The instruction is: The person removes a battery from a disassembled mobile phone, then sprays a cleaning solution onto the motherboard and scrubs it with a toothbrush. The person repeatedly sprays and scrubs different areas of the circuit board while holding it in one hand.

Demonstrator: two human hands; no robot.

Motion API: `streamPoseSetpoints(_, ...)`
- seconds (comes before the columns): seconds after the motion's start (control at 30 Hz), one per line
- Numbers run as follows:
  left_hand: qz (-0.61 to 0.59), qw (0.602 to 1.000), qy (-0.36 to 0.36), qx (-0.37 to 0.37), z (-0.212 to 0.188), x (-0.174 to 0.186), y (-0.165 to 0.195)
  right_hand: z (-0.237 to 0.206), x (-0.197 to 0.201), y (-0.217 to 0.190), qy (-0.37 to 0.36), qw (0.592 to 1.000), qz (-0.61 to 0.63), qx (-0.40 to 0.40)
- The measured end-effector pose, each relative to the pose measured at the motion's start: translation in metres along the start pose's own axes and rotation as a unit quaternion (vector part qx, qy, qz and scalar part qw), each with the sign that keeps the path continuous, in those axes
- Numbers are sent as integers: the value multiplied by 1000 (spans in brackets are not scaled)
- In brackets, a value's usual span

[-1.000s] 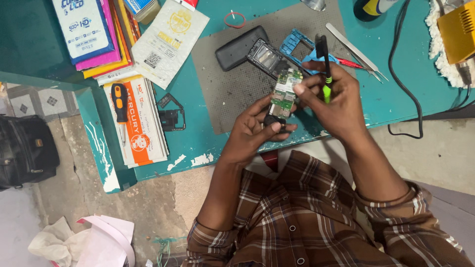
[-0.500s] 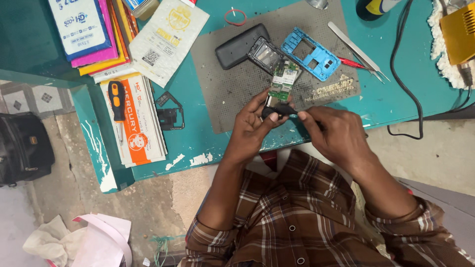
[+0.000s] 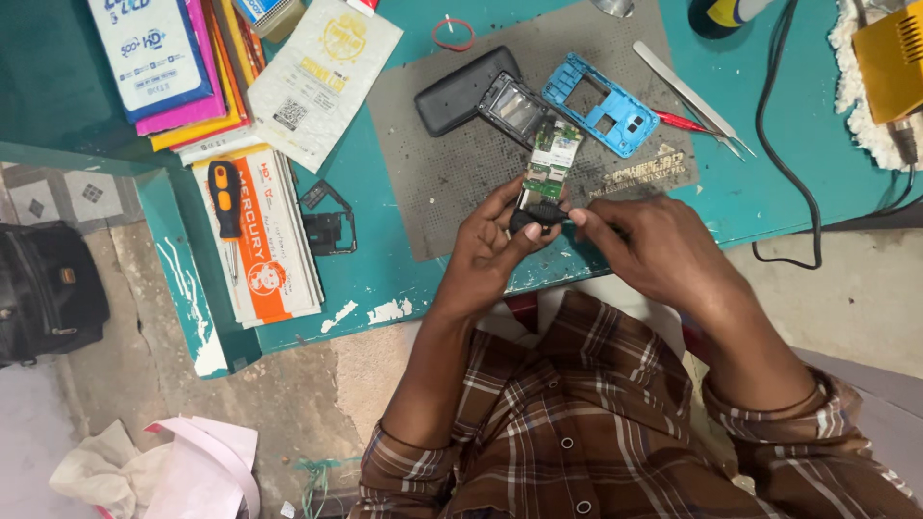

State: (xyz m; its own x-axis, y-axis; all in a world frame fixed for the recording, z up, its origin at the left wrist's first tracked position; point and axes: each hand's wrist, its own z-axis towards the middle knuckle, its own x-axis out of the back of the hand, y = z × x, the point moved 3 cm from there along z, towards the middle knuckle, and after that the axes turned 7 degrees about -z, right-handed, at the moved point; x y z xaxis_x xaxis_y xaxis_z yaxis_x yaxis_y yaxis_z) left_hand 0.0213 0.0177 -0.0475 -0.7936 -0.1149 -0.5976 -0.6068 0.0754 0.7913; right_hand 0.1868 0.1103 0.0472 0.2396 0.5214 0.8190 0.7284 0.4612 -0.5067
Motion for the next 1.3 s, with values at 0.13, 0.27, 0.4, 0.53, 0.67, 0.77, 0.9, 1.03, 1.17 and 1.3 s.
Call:
streamPoseSetpoints(0.13, -6, 1000, 5, -6, -1, 0, 0, -1, -1, 6, -75, 995, -43, -57)
streamPoseSetpoints(0.27, -17, 1000, 6, 7, -1, 1, 0, 0, -1, 5, -44, 998, -35, -34)
streamPoseSetpoints(0.4, -10, 1000, 9, 3, -1, 0, 2, 3, 0, 5, -63, 996, -41, -41)
streamPoseSetpoints(0.53, -19, 1000, 8, 3, 1, 0, 3, 1, 4, 8, -102, 990, -67, -76)
streamPoseSetpoints(0.67, -12, 1000, 11, 12, 1, 2, 3, 3, 2, 0, -2, 999, -39, 3)
streamPoseSetpoints(0.77, -22, 1000, 13, 0, 0, 2, 2, 3, 0, 5, -32, 999, -19, -16)
streamPoseSetpoints(0.9, -7, 1000, 12, 0, 0, 0, 2, 3, -1, 7, -48, 997, -55, -34)
streamPoseSetpoints(1.03, -24, 1000, 16, -6, -1, 0, 8, 3, 1, 0, -8, 998, -64, 1)
streamPoseSetpoints(1.17, -41, 999, 25, -7, -1, -2, 12, -4, 13, 12, -6, 995, -96, -21)
streamPoseSetpoints(1.3, -42, 999, 28, 2, -2, -2, 11, -8, 16, 15, 116, 990, -75, 38)
